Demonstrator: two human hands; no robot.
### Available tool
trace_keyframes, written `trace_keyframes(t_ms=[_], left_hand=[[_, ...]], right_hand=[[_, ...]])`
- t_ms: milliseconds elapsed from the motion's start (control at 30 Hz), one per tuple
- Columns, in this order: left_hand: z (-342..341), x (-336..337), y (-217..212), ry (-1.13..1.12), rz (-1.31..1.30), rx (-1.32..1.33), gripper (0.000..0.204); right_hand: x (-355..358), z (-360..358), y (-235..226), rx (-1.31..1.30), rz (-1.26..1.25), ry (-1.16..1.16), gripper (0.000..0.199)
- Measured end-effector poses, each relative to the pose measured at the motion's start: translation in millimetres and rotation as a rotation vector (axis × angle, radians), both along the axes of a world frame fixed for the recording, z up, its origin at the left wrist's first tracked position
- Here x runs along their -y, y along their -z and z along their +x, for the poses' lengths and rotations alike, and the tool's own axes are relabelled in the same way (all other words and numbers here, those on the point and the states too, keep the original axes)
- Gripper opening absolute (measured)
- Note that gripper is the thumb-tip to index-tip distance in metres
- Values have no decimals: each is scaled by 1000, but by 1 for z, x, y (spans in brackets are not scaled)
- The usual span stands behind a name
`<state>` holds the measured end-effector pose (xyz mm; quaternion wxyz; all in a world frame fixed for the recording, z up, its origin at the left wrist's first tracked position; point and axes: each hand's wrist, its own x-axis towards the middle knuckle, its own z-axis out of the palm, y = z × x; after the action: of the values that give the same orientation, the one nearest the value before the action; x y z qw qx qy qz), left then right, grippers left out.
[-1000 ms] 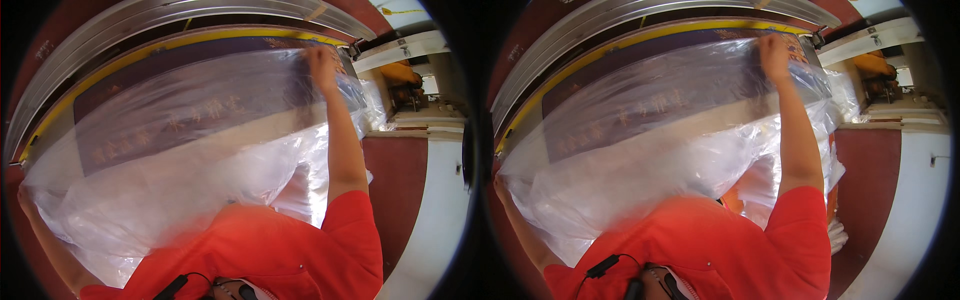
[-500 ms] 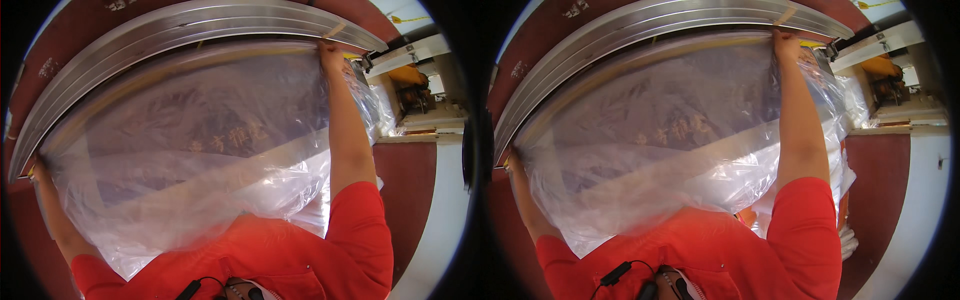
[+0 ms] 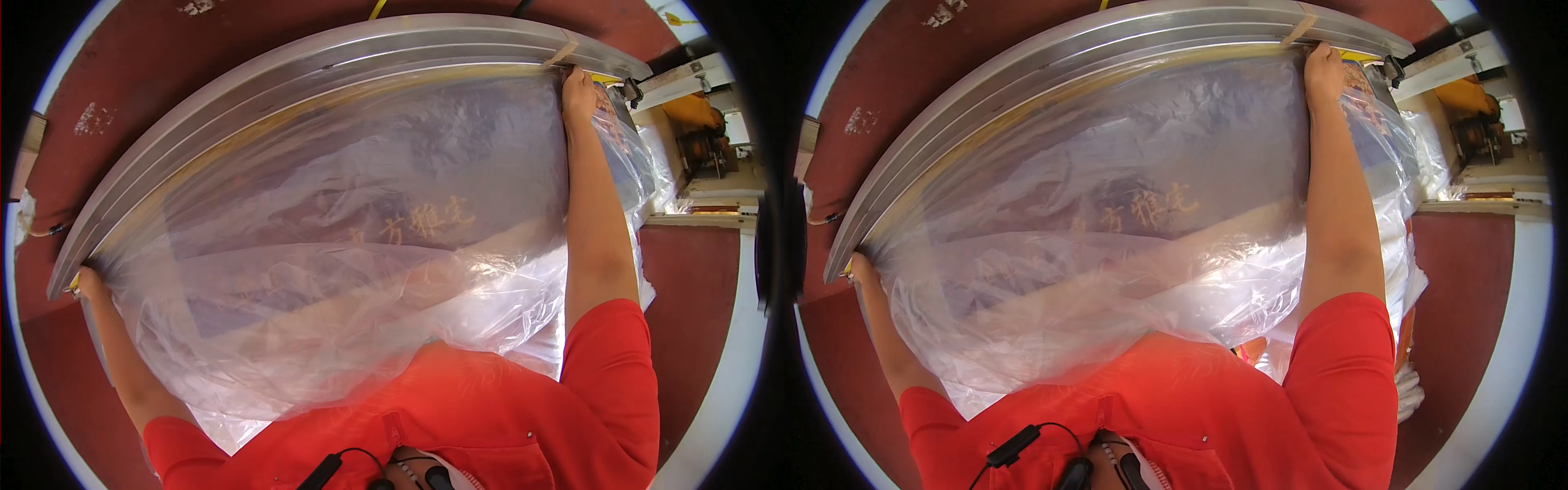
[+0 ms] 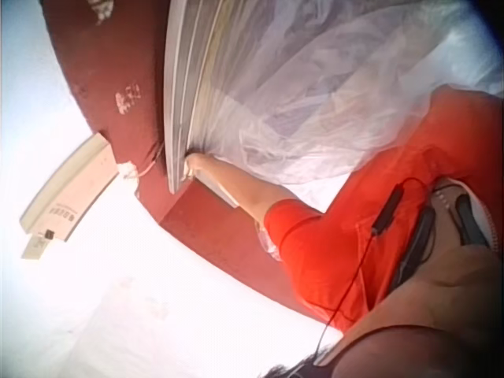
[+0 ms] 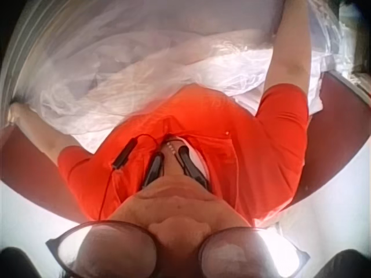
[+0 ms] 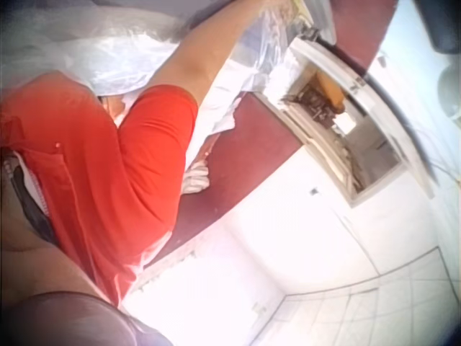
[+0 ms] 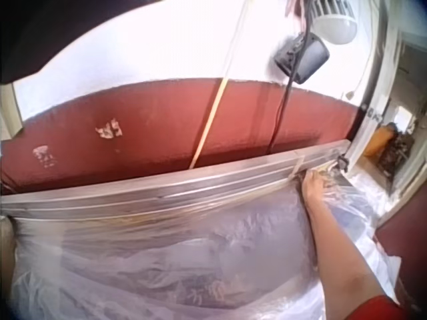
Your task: The person wraps a large, flat sign with a transparent plastic sheet. They repeatedly lift the plastic, smooth it over the surface, and adjust the edges to ensure full coverage of the sign.
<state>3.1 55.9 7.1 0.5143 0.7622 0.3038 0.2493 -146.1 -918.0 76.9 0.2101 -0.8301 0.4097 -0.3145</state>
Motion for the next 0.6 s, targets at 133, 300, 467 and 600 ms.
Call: trace_keyframes(t_ms=[133,300,467,600], left_hand=[[-4,13,-15,45,-109,-18,35],[-11,18,-33,234,-361,-48,27],[-37,12,-86,404,-342,-105,30],[-95,-47,-114,297,427,-314,38]], right_hand=[[7,1,6,44,39,-7,51],[32,2,4,239,220,-135,46],[-99,-12,-55,279,-145,-574,28],[-218,-61,-65,-73,-275,-1215,32]])
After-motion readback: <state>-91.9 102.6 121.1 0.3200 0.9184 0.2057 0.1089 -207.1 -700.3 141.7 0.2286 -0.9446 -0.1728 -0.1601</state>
